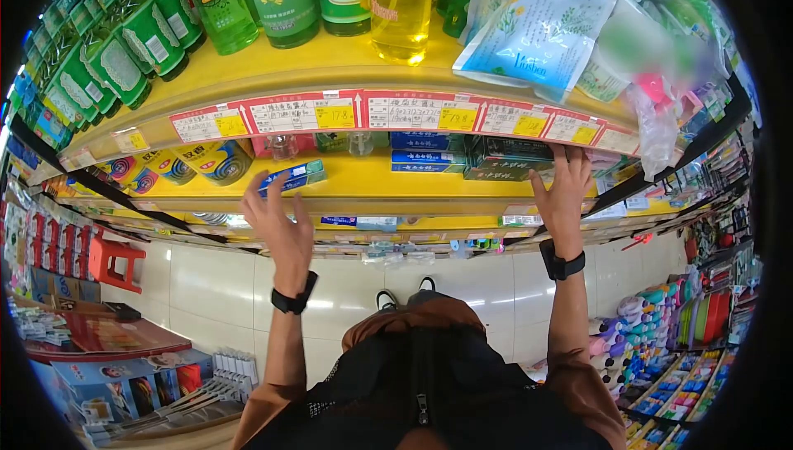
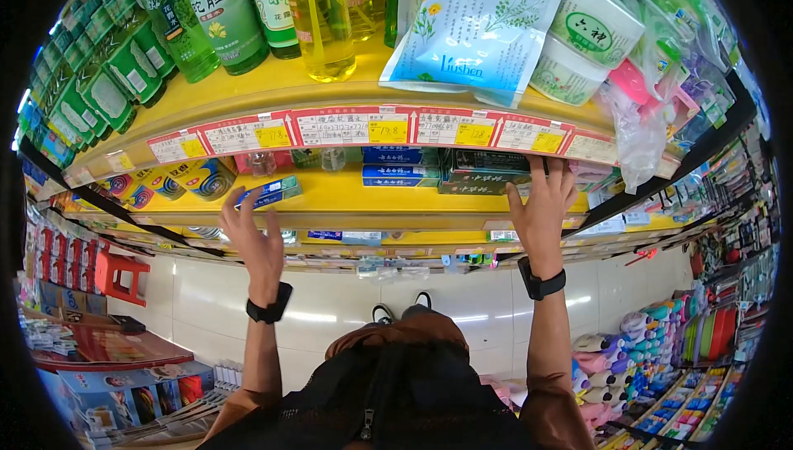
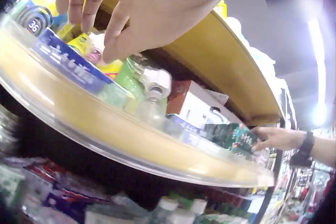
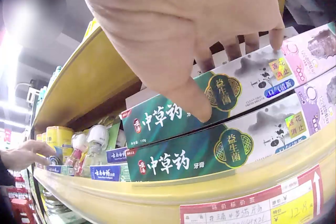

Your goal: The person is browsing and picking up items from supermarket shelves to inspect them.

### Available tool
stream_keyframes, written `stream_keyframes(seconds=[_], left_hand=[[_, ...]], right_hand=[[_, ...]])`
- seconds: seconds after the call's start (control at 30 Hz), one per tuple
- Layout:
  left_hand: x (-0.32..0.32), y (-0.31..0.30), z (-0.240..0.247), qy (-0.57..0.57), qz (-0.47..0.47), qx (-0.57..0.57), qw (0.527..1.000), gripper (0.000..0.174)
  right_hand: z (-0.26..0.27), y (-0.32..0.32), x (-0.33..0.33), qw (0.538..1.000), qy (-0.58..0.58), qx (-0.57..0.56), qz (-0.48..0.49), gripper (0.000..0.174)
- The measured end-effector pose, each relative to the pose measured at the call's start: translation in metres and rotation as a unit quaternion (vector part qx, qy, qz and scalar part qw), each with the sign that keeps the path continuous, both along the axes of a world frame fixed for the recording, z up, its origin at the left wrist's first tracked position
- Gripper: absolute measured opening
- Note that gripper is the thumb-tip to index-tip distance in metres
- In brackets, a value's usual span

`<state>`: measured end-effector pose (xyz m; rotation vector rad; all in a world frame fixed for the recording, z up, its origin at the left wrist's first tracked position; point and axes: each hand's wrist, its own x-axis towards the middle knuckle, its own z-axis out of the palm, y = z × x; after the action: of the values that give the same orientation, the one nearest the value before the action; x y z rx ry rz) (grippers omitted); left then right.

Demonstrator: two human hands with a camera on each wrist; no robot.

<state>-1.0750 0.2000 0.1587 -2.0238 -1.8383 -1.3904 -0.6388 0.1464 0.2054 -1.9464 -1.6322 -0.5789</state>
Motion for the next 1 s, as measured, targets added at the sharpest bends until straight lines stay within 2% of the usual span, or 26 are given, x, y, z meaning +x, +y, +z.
stream_keyframes(seconds=[0.07, 0.17, 0.2, 0.23, 0.3, 0.37, 0.4, 0.43, 0.47, 0.5, 0.53, 0.6, 0.67, 0.77, 0.87, 1.0], left_hand=[[0.024, -0.013, -0.003, -0.029, -0.021, 0.018, 0.999, 0.039], [0.071, -0.038, 0.008, -0.109, -0.144, -0.026, 0.983, 0.038], [0.084, -0.044, 0.011, -0.135, -0.190, -0.052, 0.971, 0.040], [0.096, -0.048, 0.016, -0.137, -0.187, -0.051, 0.971, 0.040], [0.116, -0.057, 0.027, -0.216, -0.306, -0.074, 0.924, 0.049], [0.127, -0.063, 0.048, -0.219, -0.316, -0.061, 0.921, 0.054], [0.129, -0.064, 0.056, -0.220, -0.331, -0.049, 0.916, 0.059], [0.128, -0.063, 0.060, -0.221, -0.327, -0.052, 0.917, 0.059], [0.126, -0.060, 0.064, -0.165, -0.323, -0.030, 0.931, 0.063], [0.122, -0.058, 0.066, -0.108, -0.317, -0.008, 0.942, 0.066], [0.118, -0.057, 0.066, -0.107, -0.313, -0.011, 0.944, 0.066], [0.104, -0.053, 0.063, 0.035, -0.274, -0.036, 0.960, 0.070], [0.088, -0.043, 0.053, 0.024, -0.244, -0.016, 0.969, 0.066], [0.061, -0.036, 0.050, 0.009, -0.211, -0.017, 0.977, 0.053], [0.028, -0.019, 0.037, -0.030, -0.192, -0.061, 0.979, 0.053], [-0.002, 0.000, 0.027, -0.020, -0.163, -0.059, 0.985, 0.055]], right_hand=[[0.005, -0.002, -0.004, 1.000, 0.005, 0.001, -0.014, 0.075], [0.018, -0.015, -0.011, 0.999, 0.001, -0.020, -0.037, 0.067], [0.018, -0.020, -0.013, 1.000, 0.017, -0.020, -0.017, 0.063], [0.019, -0.024, -0.017, 0.999, 0.032, -0.018, 0.004, 0.059], [0.022, -0.033, -0.030, 0.996, 0.069, 0.002, 0.047, 0.058], [0.027, -0.041, -0.049, 0.981, 0.152, 0.020, 0.116, 0.055], [0.025, -0.041, -0.060, 0.981, 0.152, 0.016, 0.118, 0.055], [0.023, -0.041, -0.070, 0.971, 0.186, -0.003, 0.153, 0.055], [0.022, -0.041, -0.081, 0.958, 0.219, -0.023, 0.186, 0.054], [0.021, -0.039, -0.093, 0.957, 0.220, -0.026, 0.189, 0.054], [0.021, -0.034, -0.105, 0.952, 0.204, -0.044, 0.223, 0.054], [0.021, -0.028, -0.124, 0.944, 0.188, -0.063, 0.265, 0.054], [0.024, -0.021, -0.140, 0.945, 0.135, -0.061, 0.292, 0.054], [0.014, -0.008, -0.156, 0.935, 0.140, -0.058, 0.320, 0.053], [0.007, 0.007, -0.162, 0.931, 0.148, -0.059, 0.329, 0.053], [-0.010, 0.024, -0.168, 0.915, 0.204, -0.049, 0.345, 0.050]])
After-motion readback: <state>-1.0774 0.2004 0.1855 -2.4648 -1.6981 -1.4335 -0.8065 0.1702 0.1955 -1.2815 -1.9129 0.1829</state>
